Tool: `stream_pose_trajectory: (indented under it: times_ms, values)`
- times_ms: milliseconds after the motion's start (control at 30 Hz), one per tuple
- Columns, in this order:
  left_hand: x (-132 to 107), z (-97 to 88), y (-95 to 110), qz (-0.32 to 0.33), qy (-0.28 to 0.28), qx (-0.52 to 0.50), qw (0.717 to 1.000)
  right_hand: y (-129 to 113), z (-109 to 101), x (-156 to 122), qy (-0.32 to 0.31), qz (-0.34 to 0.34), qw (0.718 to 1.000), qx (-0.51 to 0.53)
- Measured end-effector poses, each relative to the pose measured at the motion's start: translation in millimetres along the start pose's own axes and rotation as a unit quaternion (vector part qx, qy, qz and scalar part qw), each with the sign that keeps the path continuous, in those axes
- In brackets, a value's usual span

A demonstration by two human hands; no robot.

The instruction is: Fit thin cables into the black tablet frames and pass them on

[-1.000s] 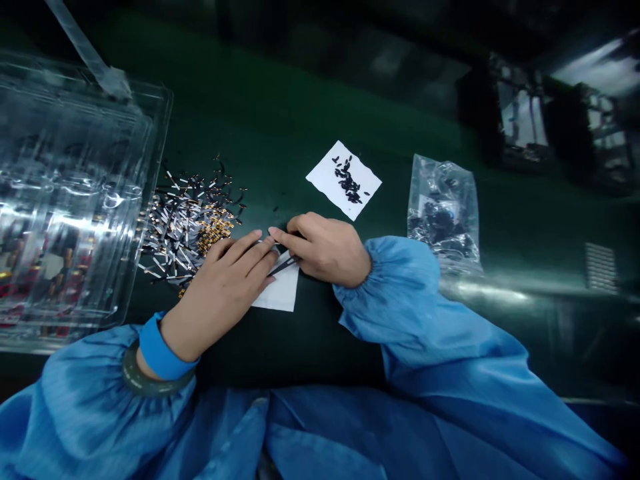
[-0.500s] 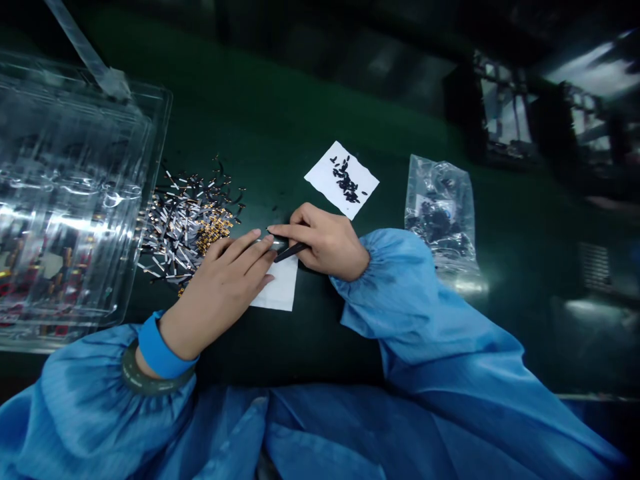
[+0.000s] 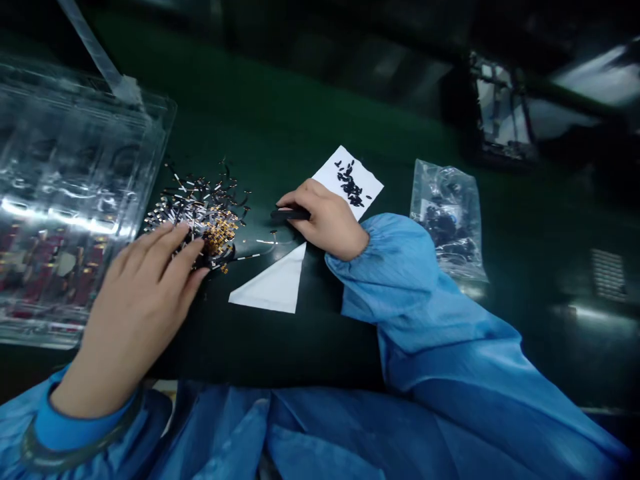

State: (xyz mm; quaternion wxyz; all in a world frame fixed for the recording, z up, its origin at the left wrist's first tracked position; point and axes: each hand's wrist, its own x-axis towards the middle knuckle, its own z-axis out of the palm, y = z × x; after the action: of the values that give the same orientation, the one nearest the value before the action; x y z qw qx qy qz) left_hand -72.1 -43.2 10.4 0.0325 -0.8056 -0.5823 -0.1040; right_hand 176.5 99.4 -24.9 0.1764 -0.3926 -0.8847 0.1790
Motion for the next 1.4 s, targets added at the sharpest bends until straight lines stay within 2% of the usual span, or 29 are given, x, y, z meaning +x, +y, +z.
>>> stream_pose_trajectory:
  times_ms: [100, 200, 300, 433, 667, 800, 1033, 1233, 1300, 1400]
  values:
    - [-12, -4.8, -14, -0.015, 0.000, -0.001, 1.000, -1, -1, 2, -0.017, -0.004, 1.000, -0.005]
    - [-12, -7.8, -14, -0.017, 0.009, -0.008, 1.000, -2, -2, 2, -0.030, -0.005, 0.999, -0.016]
    - [1, -5.1, -4, 0.003, 0.011, -0.005, 1.000, -3, -2, 3, -0.032, -0.007, 0.999, -0.019]
    - [25, 7.8, 8, 0.014, 0.007, -0.012, 1.000, -6, 0, 0, -0.010, -0.019, 1.000, -0.005]
    - [54, 21.6, 2, -0.046, -0.001, 0.075, 0.996, -4, 5, 0, -0.002, -0.021, 1.000, -0.010]
    - [59, 24.1, -1, -0.066, -0.023, 0.070, 0.995, -3, 6, 0, 0.003, -0.018, 1.000, -0.002]
    - [59, 20.3, -6, -0.076, 0.052, 0.005, 0.996, 2, 2, 3, 0.008, -0.024, 0.999, 0.043]
    - [57, 10.8, -9, -0.195, 0.167, -0.110, 0.960, 6, 4, 5, 0.013, -0.017, 0.999, 0.044]
    - [57, 11.5, -10, -0.222, 0.171, -0.125, 0.952, 6, 4, 3, 0.022, -0.027, 0.999, 0.040]
    - [57, 14.7, -12, -0.229, 0.157, -0.144, 0.950, -1, 4, 2, 0.042, -0.068, 0.996, 0.032]
